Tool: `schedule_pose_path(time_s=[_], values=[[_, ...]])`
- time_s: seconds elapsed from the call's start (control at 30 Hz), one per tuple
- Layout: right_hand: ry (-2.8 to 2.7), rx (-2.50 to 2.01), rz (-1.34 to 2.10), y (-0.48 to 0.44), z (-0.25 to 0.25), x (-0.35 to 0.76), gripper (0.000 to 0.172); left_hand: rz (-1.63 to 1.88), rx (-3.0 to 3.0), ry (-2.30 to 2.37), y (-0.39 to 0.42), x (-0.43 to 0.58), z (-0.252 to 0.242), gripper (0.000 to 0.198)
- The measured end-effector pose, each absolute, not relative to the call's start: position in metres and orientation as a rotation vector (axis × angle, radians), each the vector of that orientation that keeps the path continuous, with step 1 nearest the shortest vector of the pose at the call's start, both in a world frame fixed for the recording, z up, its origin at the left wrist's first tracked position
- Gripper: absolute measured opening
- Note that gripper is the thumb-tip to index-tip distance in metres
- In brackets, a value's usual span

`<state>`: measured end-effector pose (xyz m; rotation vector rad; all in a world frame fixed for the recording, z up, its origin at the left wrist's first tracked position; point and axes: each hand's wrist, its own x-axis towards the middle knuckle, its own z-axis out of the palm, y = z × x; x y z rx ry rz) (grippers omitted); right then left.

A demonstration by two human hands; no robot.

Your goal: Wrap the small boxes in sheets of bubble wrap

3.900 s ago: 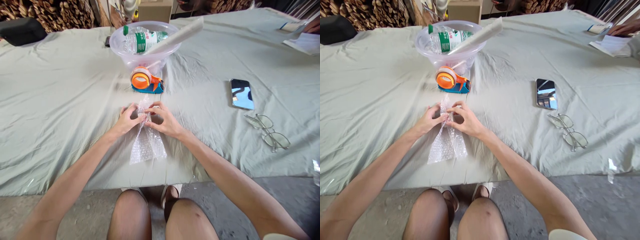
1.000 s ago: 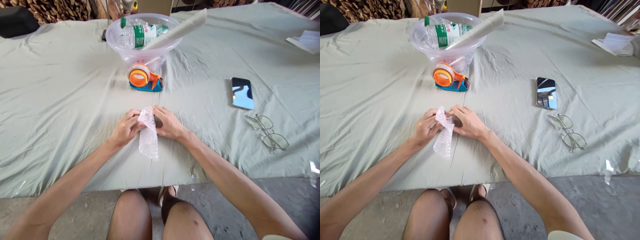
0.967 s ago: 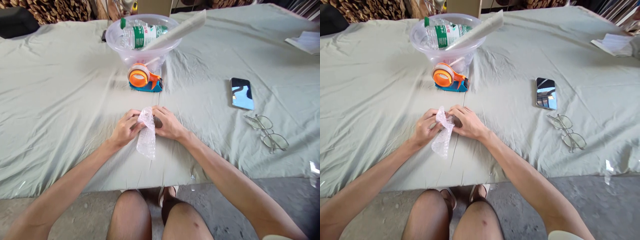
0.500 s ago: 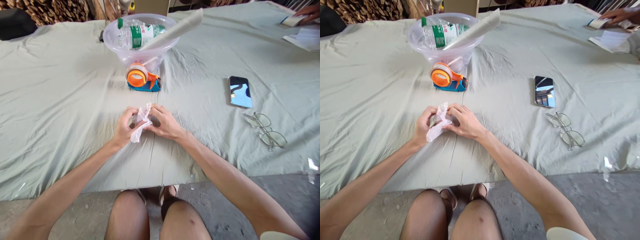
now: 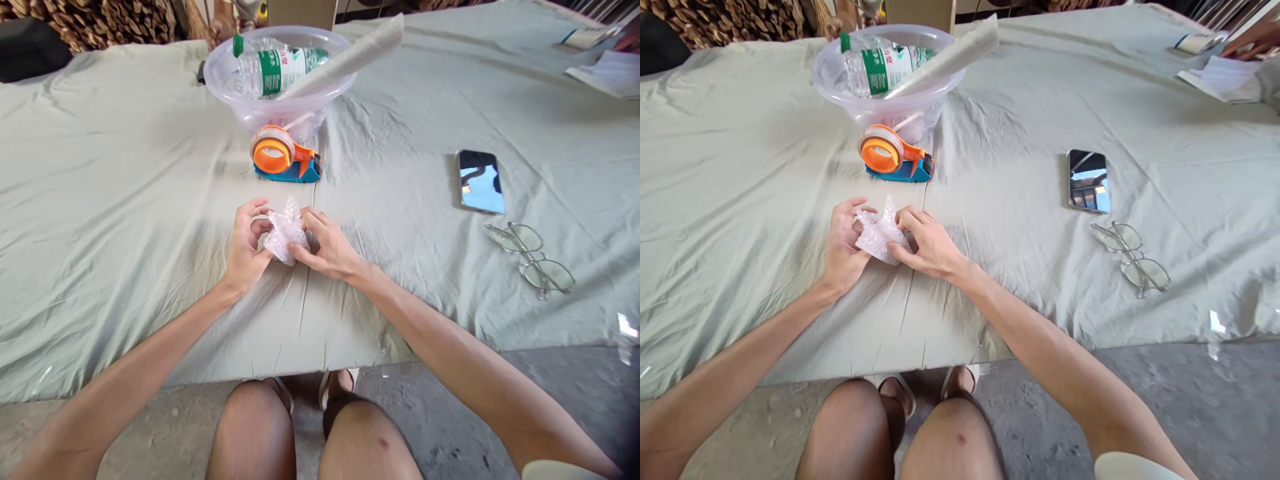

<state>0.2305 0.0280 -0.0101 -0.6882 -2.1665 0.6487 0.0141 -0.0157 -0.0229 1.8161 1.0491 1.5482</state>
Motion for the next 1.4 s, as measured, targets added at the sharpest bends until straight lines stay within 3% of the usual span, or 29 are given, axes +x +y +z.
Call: schedule_pose_path(time_s=[0.27, 0.4, 0.5, 0.7, 1.03, 1.17, 1.4], values=[[-2.067, -0.784, 0.725, 0.025, -0.010, 0.229, 0.026, 1.566, 1.946, 1.155, -0.028, 0.018, -0.017, 0.036], [-2.077, -0.749, 0.746, 0.024, -0.008, 0.229, 0.025, 1.727, 2.548, 1.232, -0.034, 0.012, -0.010, 0.024], [-2.053, -0.741, 0.778, 0.024, -0.008, 0.229, 0.026, 1.654, 2.941, 1.136, -0.034, 0.011, -0.005, 0.010], [-1.948, -0.724, 0.953, 0.025, -0.009, 0.227, 0.030, 1.385, 2.916, 1.176, -0.030, 0.018, 0.002, 0.027], [-1.904, -0.739, 0.998, 0.025, -0.010, 0.229, 0.022, 1.351, 2.769, 1.301, -0.032, 0.018, -0.007, 0.034], [-1.921, -0.718, 0.960, 0.024, -0.010, 0.230, 0.040, 1.292, 2.648, 1.314, -0.032, 0.016, -0.008, 0.034], [-2.081, -0.806, 0.857, 0.025, -0.007, 0.236, 0.052, 1.214, 2.642, 1.265, -0.032, 0.009, -0.013, 0.044]])
